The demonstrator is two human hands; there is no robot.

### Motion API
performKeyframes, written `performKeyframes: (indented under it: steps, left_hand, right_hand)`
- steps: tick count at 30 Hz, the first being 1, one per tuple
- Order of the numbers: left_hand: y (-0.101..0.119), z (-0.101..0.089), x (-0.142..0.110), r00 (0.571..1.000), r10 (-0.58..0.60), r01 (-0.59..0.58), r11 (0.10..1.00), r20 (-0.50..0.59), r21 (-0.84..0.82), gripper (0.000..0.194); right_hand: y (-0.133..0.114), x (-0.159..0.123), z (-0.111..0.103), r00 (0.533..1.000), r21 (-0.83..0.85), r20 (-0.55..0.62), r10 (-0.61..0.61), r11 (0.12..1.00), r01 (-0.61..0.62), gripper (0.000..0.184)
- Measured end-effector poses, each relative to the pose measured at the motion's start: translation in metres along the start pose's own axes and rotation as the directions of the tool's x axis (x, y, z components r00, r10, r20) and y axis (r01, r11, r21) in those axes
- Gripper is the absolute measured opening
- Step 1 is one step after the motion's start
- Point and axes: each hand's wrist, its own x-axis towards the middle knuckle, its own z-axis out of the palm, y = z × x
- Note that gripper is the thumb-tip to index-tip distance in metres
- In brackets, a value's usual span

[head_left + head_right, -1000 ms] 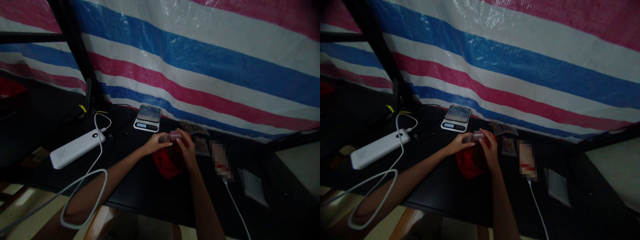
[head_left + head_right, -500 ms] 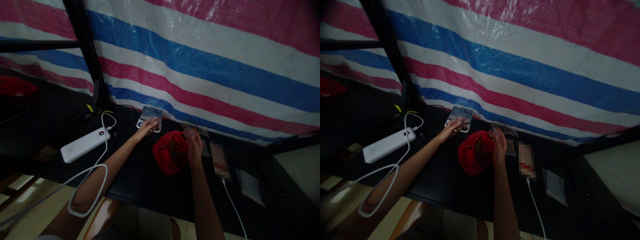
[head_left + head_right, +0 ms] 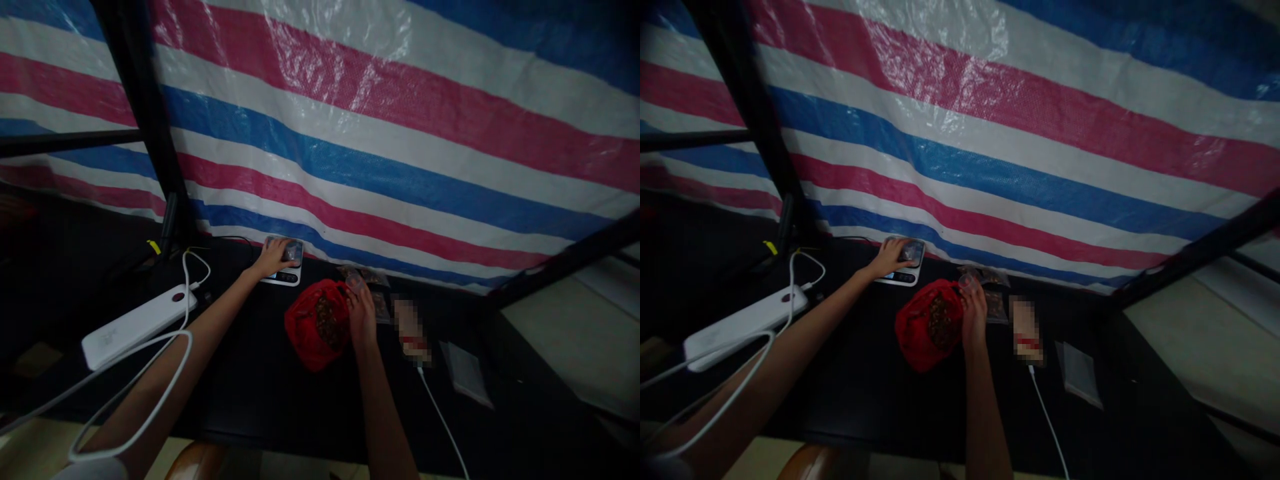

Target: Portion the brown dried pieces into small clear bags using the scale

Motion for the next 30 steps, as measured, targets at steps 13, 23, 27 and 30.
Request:
performKeyframes:
  steps: [13, 23, 27, 30]
  left_hand:
    - [0.093, 0.027, -0.1, 0.986, 0.12, -0.082, 0.955, 0.116, -0.286, 0.053]
    - [0.092, 0.034, -0.106, 0.983, 0.125, -0.069, 0.929, 0.131, -0.365, 0.054]
    - [0.093, 0.034, -0.105, 0.988, 0.107, -0.058, 0.921, 0.108, -0.384, 0.063]
    - [0.094, 0.032, -0.104, 0.99, 0.099, -0.054, 0.918, 0.096, -0.392, 0.069]
  right_hand:
    - [-0.002, 0.002, -0.007, 0.995, 0.131, -0.027, 0.096, 0.987, -0.092, 0.024]
    - [0.007, 0.003, -0.007, 0.999, -0.065, 0.04, 0.017, 0.998, -0.014, 0.017]
    - [0.004, -0.001, -0.003, 0.998, -0.118, 0.052, 0.025, 0.993, -0.019, 0.021]
    - [-0.002, -0.006, 0.0, 0.998, -0.146, 0.059, 0.015, 0.989, -0.006, 0.025]
